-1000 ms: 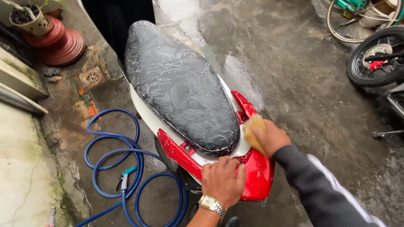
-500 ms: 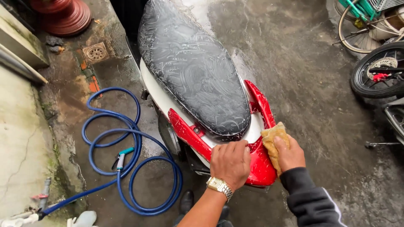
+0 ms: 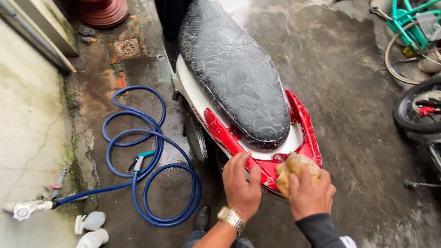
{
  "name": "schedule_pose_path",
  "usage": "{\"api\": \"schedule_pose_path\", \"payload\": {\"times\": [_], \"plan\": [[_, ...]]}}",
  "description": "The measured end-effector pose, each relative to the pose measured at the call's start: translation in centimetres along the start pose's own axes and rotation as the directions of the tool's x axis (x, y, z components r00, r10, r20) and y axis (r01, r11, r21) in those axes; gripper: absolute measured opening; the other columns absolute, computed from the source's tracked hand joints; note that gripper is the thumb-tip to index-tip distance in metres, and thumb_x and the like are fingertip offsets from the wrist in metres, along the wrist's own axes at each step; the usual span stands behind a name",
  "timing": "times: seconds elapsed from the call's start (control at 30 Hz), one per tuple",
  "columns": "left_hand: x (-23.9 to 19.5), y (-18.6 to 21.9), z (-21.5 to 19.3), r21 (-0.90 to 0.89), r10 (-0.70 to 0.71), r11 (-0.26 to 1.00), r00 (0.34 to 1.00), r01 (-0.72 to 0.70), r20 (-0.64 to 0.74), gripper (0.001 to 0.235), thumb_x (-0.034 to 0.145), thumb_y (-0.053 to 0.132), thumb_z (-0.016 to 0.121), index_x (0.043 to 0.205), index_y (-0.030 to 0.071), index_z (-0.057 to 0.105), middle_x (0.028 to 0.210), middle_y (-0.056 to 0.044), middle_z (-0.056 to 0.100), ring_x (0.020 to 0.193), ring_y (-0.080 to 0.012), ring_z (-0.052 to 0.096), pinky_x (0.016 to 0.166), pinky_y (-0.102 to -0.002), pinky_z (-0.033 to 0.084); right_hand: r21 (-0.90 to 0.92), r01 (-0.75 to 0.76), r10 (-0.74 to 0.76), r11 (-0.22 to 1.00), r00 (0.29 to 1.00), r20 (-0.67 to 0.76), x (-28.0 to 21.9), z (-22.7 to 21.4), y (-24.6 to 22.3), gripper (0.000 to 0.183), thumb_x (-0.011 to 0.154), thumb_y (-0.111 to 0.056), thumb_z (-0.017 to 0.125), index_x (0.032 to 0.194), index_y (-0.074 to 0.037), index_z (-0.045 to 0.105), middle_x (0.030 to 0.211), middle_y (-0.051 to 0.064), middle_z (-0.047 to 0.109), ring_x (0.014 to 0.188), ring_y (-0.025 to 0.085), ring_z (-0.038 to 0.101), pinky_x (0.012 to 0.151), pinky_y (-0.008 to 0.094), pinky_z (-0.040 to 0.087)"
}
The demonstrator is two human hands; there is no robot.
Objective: The person scrubs the seat and rear body panels of a red and white motorcycle using a yellow sponge. The person moves around the vehicle to clean different sections of the seat and the red plastic bodywork.
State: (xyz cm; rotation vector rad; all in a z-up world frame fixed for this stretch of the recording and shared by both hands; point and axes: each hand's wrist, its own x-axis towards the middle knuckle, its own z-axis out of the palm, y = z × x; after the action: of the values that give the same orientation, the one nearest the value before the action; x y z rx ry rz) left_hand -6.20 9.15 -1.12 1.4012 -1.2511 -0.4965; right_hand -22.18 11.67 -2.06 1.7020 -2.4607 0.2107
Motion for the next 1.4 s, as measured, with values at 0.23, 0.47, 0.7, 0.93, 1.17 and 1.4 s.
{"api": "schedule_pose_path", "payload": {"times": [0.23, 0.47, 0.7, 0.93, 1.17, 1.4], "plan": [[-1.9, -1.2, -0.5, -0.205, -0.703, 0.667, 0.696, 0.717, 0.147, 0.044, 0.082, 0.036, 0.046, 0.12, 0.013, 0.05, 0.111, -0.004, 0.053, 0.089, -0.0139, 0.057, 0.079, -0.028, 0.049, -0.127, 0.516, -0.486, 0.847, 0.849, 0.208, 2.6, -1.6, -5.6, 0.047, 0.082, -0.055, 0.036, 0.121, -0.029, 0.041, 0.11, 0.009, 0.049, 0.089, 0.031, 0.052, 0.058, 0.043, 0.048], [-0.1, -0.2, -0.3, -0.427, -0.836, 0.426, 0.527, 0.798, 0.15, 0.048, 0.081, 0.037, 0.044, 0.122, 0.012, 0.047, 0.12, -0.002, 0.053, 0.106, -0.0119, 0.05, 0.09, -0.027, 0.042, -0.045, 0.651, -0.649, 0.758, 0.759, 0.048, 4.2, 0.8, -11.9, 0.04, 0.078, -0.048, 0.046, 0.107, -0.022, 0.049, 0.079, 0.005, 0.054, 0.072, 0.029, 0.053, 0.053, 0.046, 0.038], [2.5, 4.7, -1.4, -0.423, -0.823, 0.449, 0.548, 0.787, 0.147, 0.063, 0.079, 0.038, 0.044, 0.135, 0.013, 0.031, 0.132, -0.008, 0.036, 0.117, -0.0194, 0.048, 0.094, -0.034, 0.048, 0.241, 0.697, -0.717, 0.676, 0.545, 0.434, 5.3, 0.9, -9.8, 0.059, 0.079, -0.045, 0.044, 0.133, -0.028, 0.026, 0.111, 0.009, 0.045, 0.083, 0.038, 0.052, 0.065, 0.053, 0.045], [2.9, 4.1, 2.0, -0.187, -0.904, 0.312, 0.352, 0.932, 0.245, 0.091, 0.065, 0.068, 0.041, 0.141, 0.03, 0.007, 0.144, -0.007, 0.018, 0.131, -0.029, 0.019, 0.109, -0.037, 0.017, 0.92, 0.244, -0.917, 0.306, 0.335, 0.217, 8.4, -0.7, -6.4, 0.076, 0.074, -0.02, 0.068, 0.134, 0.0, 0.026, 0.137, 0.014, 0.04, 0.126, 0.02, 0.039, 0.105, 0.031, 0.027], [1.9, -2.2, 5.0, -0.176, -0.788, 0.613, 0.582, 0.77, -0.199, 0.051, 0.08, 0.042, 0.048, 0.122, 0.015, 0.042, 0.117, -0.014, 0.054, 0.104, -0.0308, 0.055, 0.088, -0.039, 0.044, 0.715, 0.185, -0.672, 0.675, 0.555, 0.49, 13.3, 0.1, -5.8, 0.064, 0.07, -0.016, 0.062, 0.131, -0.017, 0.041, 0.137, 0.008, 0.042, 0.126, 0.026, 0.04, 0.099, 0.043, 0.038], [7.7, 2.1, 0.4, -0.316, -0.94, 0.298, 0.334, 0.901, 0.066, 0.062, 0.085, 0.04, 0.041, 0.141, 0.024, 0.019, 0.131, -0.01, 0.038, 0.107, -0.0281, 0.058, 0.074, -0.042, 0.059, -0.005, 0.729, -0.684, 0.684, 0.644, 0.344, 16.6, 6.9, -5.7, 0.082, 0.069, -0.069, 0.047, 0.136, -0.028, 0.024, 0.142, 0.015, 0.022, 0.125, 0.033, 0.029, 0.094, 0.047, 0.036]]}}
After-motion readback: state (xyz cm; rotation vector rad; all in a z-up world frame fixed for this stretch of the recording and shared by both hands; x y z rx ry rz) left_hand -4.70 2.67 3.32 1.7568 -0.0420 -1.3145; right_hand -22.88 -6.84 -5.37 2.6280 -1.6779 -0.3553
